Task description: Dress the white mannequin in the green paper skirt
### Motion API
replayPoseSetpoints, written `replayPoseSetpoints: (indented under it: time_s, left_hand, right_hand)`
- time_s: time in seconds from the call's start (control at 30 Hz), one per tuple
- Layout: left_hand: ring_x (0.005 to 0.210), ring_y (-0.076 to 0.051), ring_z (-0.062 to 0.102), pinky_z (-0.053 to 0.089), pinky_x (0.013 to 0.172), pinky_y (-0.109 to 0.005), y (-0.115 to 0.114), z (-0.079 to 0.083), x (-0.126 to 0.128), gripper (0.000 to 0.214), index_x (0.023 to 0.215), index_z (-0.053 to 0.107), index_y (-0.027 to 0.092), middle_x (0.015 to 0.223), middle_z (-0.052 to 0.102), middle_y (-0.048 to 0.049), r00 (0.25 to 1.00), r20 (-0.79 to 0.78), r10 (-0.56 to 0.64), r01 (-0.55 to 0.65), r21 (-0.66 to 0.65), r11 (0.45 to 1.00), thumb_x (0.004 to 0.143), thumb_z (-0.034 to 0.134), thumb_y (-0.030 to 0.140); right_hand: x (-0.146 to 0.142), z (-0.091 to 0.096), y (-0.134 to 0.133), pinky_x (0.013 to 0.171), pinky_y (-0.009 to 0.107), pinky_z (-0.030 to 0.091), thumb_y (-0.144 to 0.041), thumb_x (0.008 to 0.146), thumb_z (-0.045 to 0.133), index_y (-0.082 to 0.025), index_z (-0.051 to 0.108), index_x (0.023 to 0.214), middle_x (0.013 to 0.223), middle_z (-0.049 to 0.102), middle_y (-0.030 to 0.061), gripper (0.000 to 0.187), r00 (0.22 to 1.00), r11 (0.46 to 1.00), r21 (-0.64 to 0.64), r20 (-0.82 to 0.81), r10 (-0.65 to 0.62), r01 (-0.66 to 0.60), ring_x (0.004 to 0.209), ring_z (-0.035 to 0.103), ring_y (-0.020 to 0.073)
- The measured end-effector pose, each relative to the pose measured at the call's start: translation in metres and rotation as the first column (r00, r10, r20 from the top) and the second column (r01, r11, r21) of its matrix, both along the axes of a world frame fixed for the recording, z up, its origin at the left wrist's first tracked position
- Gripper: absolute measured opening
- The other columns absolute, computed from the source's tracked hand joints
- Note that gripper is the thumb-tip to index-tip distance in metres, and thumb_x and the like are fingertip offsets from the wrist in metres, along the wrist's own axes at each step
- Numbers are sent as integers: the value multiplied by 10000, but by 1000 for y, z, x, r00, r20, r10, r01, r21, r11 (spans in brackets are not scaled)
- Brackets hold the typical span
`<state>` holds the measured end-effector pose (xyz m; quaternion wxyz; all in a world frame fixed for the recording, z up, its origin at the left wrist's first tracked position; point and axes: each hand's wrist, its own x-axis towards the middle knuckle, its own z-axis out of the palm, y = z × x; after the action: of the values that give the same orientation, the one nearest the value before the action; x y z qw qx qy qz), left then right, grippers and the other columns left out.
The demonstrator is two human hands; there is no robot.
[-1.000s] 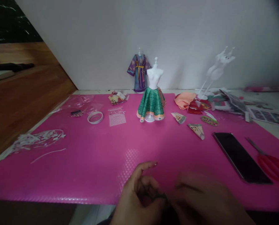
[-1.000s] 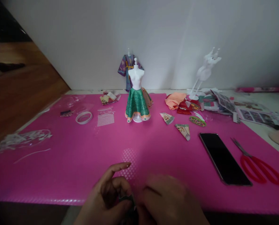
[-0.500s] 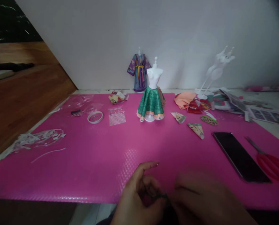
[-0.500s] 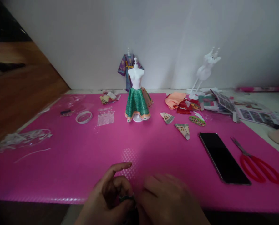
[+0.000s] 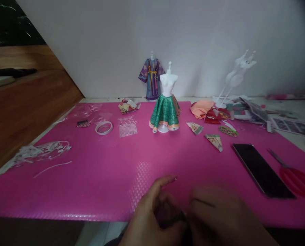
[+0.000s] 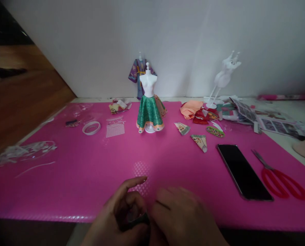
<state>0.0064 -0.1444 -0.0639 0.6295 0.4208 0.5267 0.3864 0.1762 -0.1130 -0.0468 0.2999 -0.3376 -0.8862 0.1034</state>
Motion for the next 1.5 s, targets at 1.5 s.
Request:
replayPoseSetpoints:
  time_s: [1.5]
  left_hand:
    - [581, -112, 484, 370, 541, -217, 2, -2, -1, 559, 1163, 514, 214, 663, 560, 56, 982, -188, 28, -12, 82, 997, 622, 586, 91]
  right_hand:
    - [-4, -15, -7, 459, 211, 329, -105, 715, 487, -195, 516, 567, 546, 524, -35, 175, 986, 977, -145, -41, -162, 155, 483, 487, 93]
